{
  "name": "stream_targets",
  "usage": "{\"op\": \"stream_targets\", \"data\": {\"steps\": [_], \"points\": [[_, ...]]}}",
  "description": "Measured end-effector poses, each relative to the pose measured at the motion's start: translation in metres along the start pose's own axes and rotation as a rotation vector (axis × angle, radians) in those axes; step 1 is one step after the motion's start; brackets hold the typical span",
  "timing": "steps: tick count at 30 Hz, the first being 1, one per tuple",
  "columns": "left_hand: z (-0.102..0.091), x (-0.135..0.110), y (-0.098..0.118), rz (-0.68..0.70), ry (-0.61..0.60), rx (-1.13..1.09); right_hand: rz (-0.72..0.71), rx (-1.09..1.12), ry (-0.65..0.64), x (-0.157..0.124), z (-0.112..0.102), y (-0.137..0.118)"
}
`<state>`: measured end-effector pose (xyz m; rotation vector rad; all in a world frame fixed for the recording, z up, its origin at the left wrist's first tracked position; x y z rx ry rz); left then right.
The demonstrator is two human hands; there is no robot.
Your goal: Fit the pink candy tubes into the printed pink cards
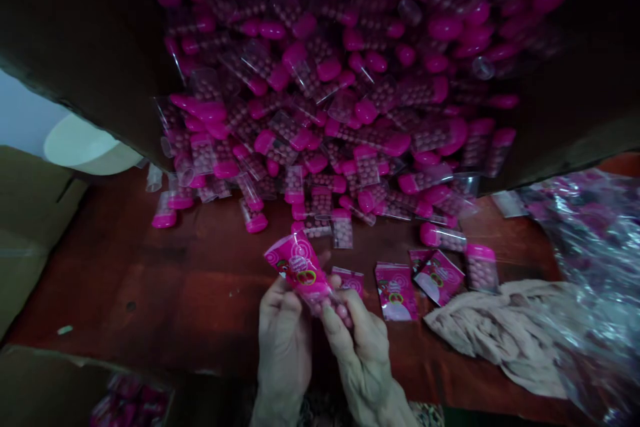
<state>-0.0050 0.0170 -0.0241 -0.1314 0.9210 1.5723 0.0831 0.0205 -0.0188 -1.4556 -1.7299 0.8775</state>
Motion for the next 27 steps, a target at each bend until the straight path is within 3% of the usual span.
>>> {"op": "stream_targets", "data": {"steps": [4,7,12,16,22,27], "points": [[-0.003,0.004,0.01,0.171,0.036,0.184,-0.054,-0.024,-0.041,-0.001,-0.003,0.003],[-0.003,0.001,0.012,0.246,0.121,0.142,-0.075,-0.032,-0.018,-0.006,-0.003,0.003],[0.0,-0.006,0.002,0.054,0.174,-0.089,-0.105,-0.054,0.078,-0.012,-0.002,-0.002],[0.003,-0.014,-0.004,-0.09,0.068,-0.165,-0.098,-0.019,0.121,-0.014,-0.006,-0.005],[0.004,-0.023,0.004,-0.012,-0.142,-0.003,0.018,0.122,0.044,-0.022,-0.007,-0.011],[0.005,-0.031,-0.001,-0.096,-0.093,-0.031,0.062,0.139,0.096,-0.029,-0.004,-0.018]]}}
Point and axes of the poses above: each hand's wrist, its own x-axis towards the middle knuckle, its own z-axis out of the palm, y = z × x, the point moved 2 cm from there along x, towards the middle knuckle, and after that the axes turned 8 degrees about -x, right-handed, at the moved point
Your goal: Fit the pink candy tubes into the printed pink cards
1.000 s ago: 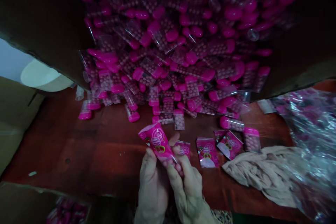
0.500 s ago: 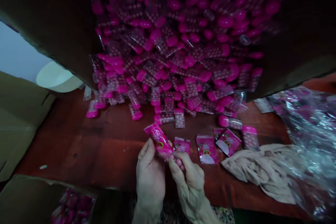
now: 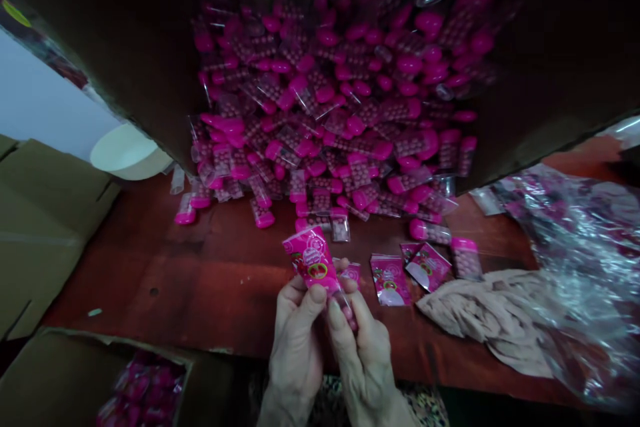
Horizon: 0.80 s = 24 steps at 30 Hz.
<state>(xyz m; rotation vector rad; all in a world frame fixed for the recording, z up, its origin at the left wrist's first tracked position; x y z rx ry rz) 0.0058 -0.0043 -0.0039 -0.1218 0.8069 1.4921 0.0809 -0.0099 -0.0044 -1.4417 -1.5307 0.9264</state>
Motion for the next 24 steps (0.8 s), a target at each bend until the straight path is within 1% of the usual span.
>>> {"op": "stream_targets", "data": {"steps": [3,7,9,10,12,15,18,20,22,24], "points": [[0.001,-0.003,-0.002,0.0,0.006,-0.024,0.02,0.009,-0.06,0.001,0.0,0.003],[0.001,0.0,0.004,0.052,0.012,-0.039,0.078,0.064,-0.164,0.007,-0.007,0.01],[0.001,0.003,0.007,0.065,0.001,-0.03,0.085,0.034,-0.222,0.008,-0.01,0.011],[0.002,0.003,0.008,0.069,-0.016,-0.022,0.067,0.0,-0.23,0.007,-0.011,0.011],[0.003,0.002,0.008,0.092,-0.059,-0.009,-0.011,-0.08,-0.185,0.004,-0.011,0.008],[0.005,-0.004,0.005,0.077,-0.102,-0.009,-0.115,-0.173,-0.055,-0.005,-0.011,0.001],[0.005,-0.007,0.0,-0.001,-0.099,-0.017,-0.154,-0.257,0.04,-0.012,-0.01,-0.003],[0.004,-0.007,0.0,-0.017,-0.08,-0.009,-0.194,-0.276,0.09,-0.012,-0.009,-0.004],[0.002,-0.006,0.001,0.008,-0.058,-0.002,-0.206,-0.259,0.069,-0.009,-0.008,-0.004],[0.0,-0.005,0.003,0.039,-0.046,0.003,-0.174,-0.226,-0.004,-0.005,-0.007,-0.002]]}}
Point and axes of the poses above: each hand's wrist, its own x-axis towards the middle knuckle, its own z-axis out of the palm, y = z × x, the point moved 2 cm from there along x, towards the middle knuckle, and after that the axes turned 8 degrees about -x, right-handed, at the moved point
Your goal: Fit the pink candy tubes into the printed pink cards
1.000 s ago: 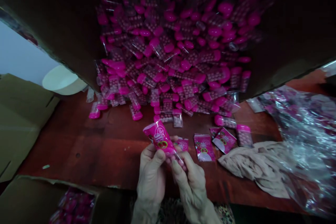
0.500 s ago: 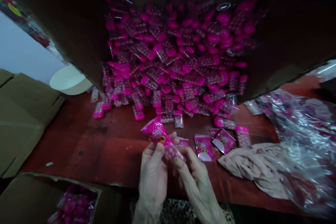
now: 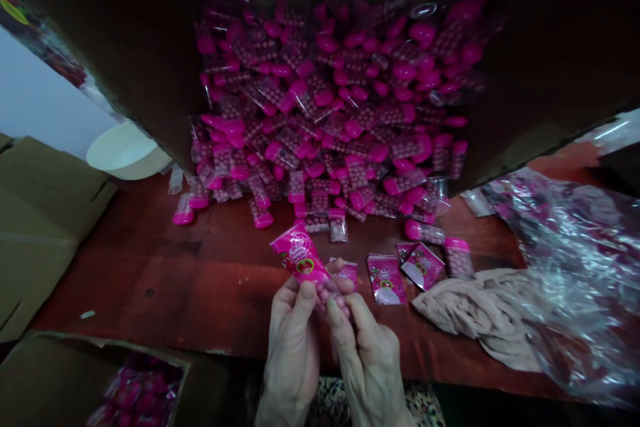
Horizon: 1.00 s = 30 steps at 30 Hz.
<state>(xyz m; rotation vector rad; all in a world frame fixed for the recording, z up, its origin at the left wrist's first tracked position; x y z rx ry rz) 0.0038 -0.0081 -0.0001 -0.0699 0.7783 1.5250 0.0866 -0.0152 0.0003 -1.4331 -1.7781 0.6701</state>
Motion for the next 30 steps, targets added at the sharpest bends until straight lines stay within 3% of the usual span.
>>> {"op": "stream_targets", "data": {"steps": [3,8,12,16,21,24,28,30], "points": [[-0.002,-0.001,0.003,0.02,0.003,0.008,-0.003,0.024,-0.027,0.003,-0.001,0.001],[-0.006,-0.004,0.006,0.057,0.122,0.013,-0.248,-0.186,0.218,0.008,-0.01,-0.003],[-0.008,-0.003,0.006,0.091,0.188,0.002,-0.465,-0.235,0.123,0.014,-0.004,-0.003],[-0.006,-0.004,0.004,0.089,0.251,-0.01,-0.539,-0.172,0.124,0.015,-0.002,0.0],[-0.001,-0.003,0.003,0.085,0.324,-0.063,-0.448,-0.156,0.036,0.013,-0.003,0.001],[0.003,-0.002,0.003,0.098,0.324,-0.08,-0.412,-0.112,0.091,0.01,0.0,0.001],[0.003,-0.002,0.003,0.102,0.426,-0.071,-0.292,-0.009,0.162,0.006,0.007,0.01],[0.002,-0.001,0.003,0.069,0.368,-0.011,-0.217,0.097,0.129,0.005,0.007,0.016]]}}
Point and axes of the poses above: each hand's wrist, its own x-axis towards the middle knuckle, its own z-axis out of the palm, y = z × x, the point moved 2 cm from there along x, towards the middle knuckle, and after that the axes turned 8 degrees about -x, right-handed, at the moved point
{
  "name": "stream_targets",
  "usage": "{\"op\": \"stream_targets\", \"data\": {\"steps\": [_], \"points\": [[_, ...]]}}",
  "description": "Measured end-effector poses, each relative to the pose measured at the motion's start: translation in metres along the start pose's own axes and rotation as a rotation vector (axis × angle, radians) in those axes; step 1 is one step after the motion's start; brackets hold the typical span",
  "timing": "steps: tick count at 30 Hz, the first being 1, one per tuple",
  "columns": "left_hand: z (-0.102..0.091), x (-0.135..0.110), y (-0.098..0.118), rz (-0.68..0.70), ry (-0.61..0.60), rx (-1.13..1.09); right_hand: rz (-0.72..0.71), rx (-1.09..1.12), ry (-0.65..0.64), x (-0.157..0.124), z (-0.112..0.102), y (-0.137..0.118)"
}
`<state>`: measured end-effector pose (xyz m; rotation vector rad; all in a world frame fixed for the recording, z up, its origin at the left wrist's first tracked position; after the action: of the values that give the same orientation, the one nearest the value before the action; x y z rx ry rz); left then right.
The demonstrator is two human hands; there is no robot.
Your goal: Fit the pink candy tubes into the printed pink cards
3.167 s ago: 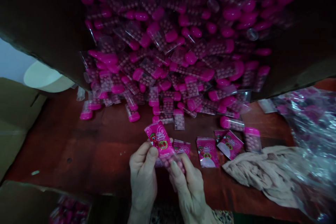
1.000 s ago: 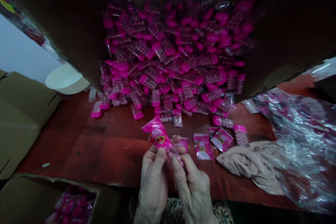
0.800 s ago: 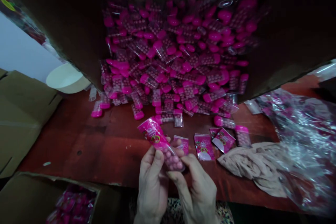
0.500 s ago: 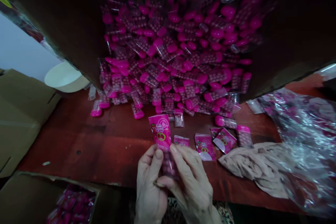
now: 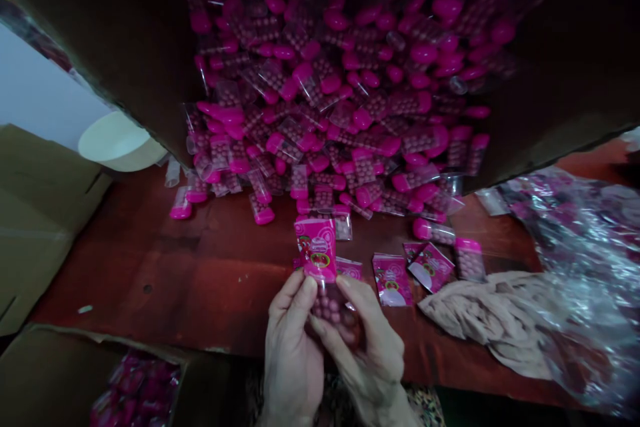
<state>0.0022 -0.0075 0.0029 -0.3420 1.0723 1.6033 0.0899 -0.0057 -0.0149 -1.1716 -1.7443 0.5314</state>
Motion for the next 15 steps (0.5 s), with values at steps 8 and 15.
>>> {"op": "stream_targets", "data": {"steps": [8,15], "points": [[-0.007,0.007,-0.005,0.134,-0.289,0.471,0.49,0.372,0.013,0.029,-0.017,0.018],[-0.006,0.005,-0.012,0.084,-0.286,0.486,0.547,0.151,0.19,0.042,-0.019,0.023]]}}
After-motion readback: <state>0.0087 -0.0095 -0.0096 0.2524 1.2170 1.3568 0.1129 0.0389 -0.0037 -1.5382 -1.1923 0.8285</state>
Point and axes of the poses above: each hand's wrist, its own x-axis towards the middle knuckle, its own z-axis out of the palm, y = z × x, the point moved 2 cm from there along x, towards the middle knuckle, and after that the axes turned 8 degrees about -x, right-handed, at the moved point
